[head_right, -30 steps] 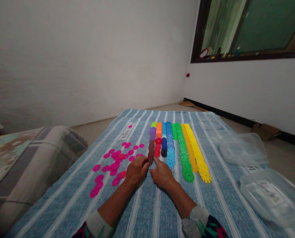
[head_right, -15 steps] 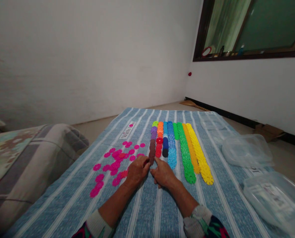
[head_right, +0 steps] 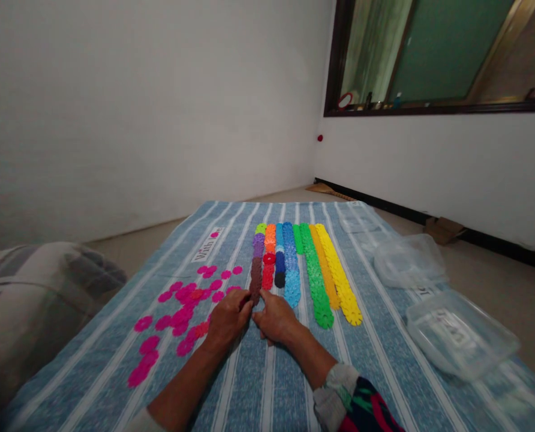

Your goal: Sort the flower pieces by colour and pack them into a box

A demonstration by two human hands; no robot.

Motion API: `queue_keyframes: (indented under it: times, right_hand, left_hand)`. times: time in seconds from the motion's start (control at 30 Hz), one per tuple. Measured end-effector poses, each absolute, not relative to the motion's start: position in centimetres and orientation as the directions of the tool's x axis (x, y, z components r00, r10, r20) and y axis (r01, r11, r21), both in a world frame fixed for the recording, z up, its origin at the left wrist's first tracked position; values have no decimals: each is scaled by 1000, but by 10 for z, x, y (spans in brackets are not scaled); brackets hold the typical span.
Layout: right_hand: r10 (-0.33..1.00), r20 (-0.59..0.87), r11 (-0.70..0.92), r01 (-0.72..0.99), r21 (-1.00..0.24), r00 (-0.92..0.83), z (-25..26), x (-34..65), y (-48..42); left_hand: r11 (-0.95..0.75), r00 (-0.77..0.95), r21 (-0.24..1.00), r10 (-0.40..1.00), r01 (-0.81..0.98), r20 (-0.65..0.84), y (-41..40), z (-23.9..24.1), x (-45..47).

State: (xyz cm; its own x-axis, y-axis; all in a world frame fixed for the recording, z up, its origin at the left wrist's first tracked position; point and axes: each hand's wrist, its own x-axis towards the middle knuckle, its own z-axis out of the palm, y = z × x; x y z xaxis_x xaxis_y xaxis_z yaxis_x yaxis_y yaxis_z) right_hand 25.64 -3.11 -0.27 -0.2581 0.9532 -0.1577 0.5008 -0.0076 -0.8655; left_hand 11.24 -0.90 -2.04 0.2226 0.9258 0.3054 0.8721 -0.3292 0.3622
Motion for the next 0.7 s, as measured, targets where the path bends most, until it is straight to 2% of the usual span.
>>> queue_keyframes:
  times: [0.1,0.23,0.5,0.7]
  right_hand:
    - [953,-141,12,496,-868,-268,-5,257,-29]
    - [973,-30,102,540,-835,-229,-10,257,-31]
    - [982,68,170,659,-733,-177,-11,258,-48]
    - [969,160,247,665,-704,-190,-24,258,-60]
  left_hand:
    - [-353,240,361,916,863,322,-7,-20,111]
    - [-376,262,331,903,866,341,-7,-18,107]
    - [-343,249,270,911,900,328,-5,-19,96]
    - [-316,228,259,920,913,319,-2,-18,94]
